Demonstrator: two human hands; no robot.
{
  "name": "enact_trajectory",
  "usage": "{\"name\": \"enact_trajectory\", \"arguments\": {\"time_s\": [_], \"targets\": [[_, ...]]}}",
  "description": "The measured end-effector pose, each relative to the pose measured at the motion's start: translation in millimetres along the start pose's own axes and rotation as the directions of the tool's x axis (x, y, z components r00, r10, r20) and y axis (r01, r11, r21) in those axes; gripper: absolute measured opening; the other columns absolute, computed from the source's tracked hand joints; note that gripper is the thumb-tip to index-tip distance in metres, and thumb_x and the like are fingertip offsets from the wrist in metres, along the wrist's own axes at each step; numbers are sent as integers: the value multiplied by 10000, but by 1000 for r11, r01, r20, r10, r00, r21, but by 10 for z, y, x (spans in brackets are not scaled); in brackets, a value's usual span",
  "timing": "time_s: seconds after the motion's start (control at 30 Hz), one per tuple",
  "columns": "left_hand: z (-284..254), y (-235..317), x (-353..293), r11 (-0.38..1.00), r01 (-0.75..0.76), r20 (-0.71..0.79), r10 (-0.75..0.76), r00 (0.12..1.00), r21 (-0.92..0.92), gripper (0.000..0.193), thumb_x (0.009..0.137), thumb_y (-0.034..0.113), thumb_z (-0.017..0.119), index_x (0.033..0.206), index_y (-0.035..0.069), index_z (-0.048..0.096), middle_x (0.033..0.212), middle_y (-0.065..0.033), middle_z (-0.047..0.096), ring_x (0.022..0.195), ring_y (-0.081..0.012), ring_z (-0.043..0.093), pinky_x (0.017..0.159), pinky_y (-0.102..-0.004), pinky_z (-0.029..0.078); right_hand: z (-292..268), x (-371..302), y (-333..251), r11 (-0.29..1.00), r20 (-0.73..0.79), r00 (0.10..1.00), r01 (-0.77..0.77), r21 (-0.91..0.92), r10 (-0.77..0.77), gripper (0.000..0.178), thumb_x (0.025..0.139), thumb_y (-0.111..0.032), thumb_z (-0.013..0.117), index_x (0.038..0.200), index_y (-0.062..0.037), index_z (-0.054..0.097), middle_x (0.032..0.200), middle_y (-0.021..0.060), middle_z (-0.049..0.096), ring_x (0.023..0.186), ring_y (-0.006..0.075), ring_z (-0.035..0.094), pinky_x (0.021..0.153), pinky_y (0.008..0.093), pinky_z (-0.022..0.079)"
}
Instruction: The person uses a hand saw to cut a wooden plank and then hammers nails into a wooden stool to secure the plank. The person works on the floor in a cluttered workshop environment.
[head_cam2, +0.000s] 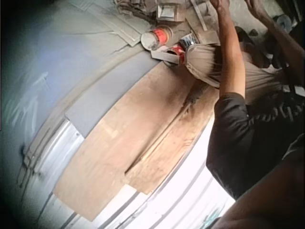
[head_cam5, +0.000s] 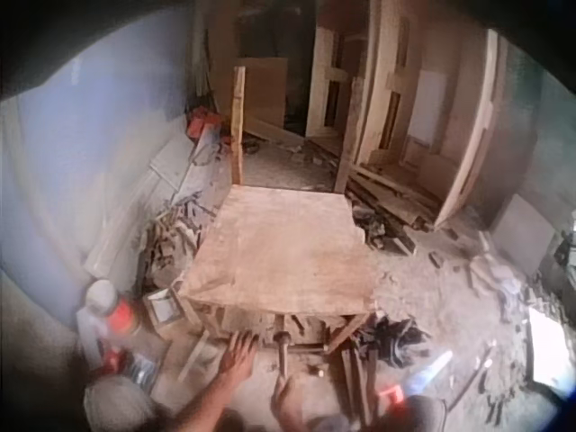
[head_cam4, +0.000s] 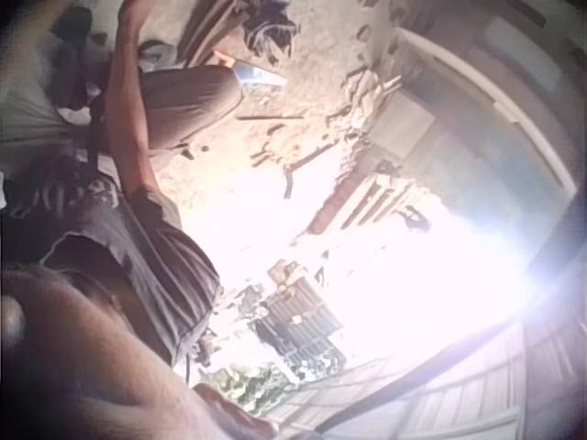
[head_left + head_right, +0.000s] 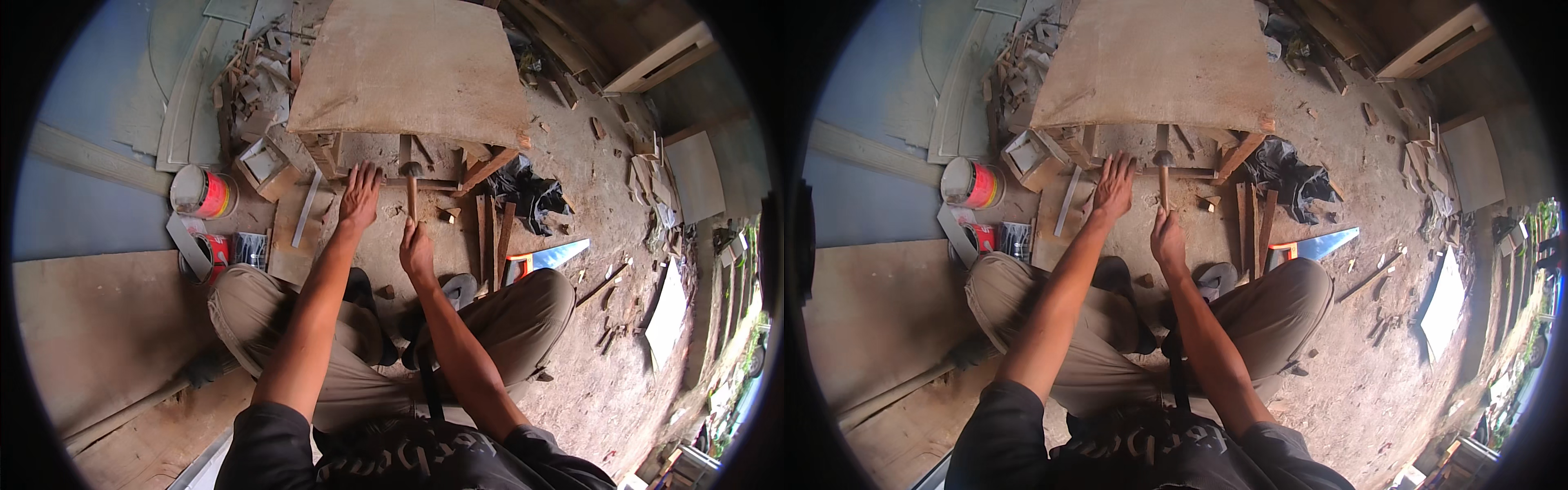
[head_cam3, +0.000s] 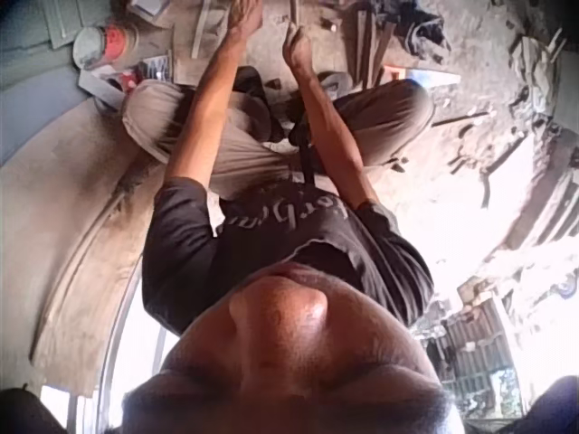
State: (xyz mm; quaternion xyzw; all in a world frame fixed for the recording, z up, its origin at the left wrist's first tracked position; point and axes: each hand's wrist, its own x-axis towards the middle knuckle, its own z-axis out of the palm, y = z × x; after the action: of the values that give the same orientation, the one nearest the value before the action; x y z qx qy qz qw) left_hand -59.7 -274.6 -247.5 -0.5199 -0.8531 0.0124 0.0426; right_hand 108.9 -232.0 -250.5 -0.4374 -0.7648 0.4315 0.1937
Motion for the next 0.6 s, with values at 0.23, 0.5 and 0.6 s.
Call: {"name": "enact_trajectory", "arguments": {"time_s": [0.23, 0.5, 0.6], "targets": [[-38, 281, -679, 951, -114, 258, 192, 947, -289, 756, 809, 91, 655, 1468, 67, 286, 1513, -162, 298, 1406, -285, 304, 1192, -452, 151, -284, -29, 549, 972, -143, 989, 78, 220, -47, 503, 997, -426, 449, 826, 25, 590, 615, 242, 543, 601, 424, 568, 539, 467, 418], [-1477, -257, -394, 916, 29, 394, 143, 908, -400, 703, 880, 304, 653, 1439, 39, 320, 1354, -255, 496, 1257, -362, 494, 1041, -455, 403, -539, -58, 995, 969, 7, 996, -88, -229, 92, 620, 840, -588, 614, 796, 29, 659, 746, 255, 651, 783, 422, 660, 676, 493, 517], [-2211, -387, -348, 940, -13, 335, 134, 933, -341, 713, 847, 345, 693, 1414, 51, 377, 1237, -234, 581, 1160, -365, 566, 963, -437, 460, -650, -226, 1130, 916, -5, 996, -82, -392, 87, 605, 810, -591, 640, 839, 12, 676, 826, 247, 671, 821, 407, 663, 717, 483, 525]]}}
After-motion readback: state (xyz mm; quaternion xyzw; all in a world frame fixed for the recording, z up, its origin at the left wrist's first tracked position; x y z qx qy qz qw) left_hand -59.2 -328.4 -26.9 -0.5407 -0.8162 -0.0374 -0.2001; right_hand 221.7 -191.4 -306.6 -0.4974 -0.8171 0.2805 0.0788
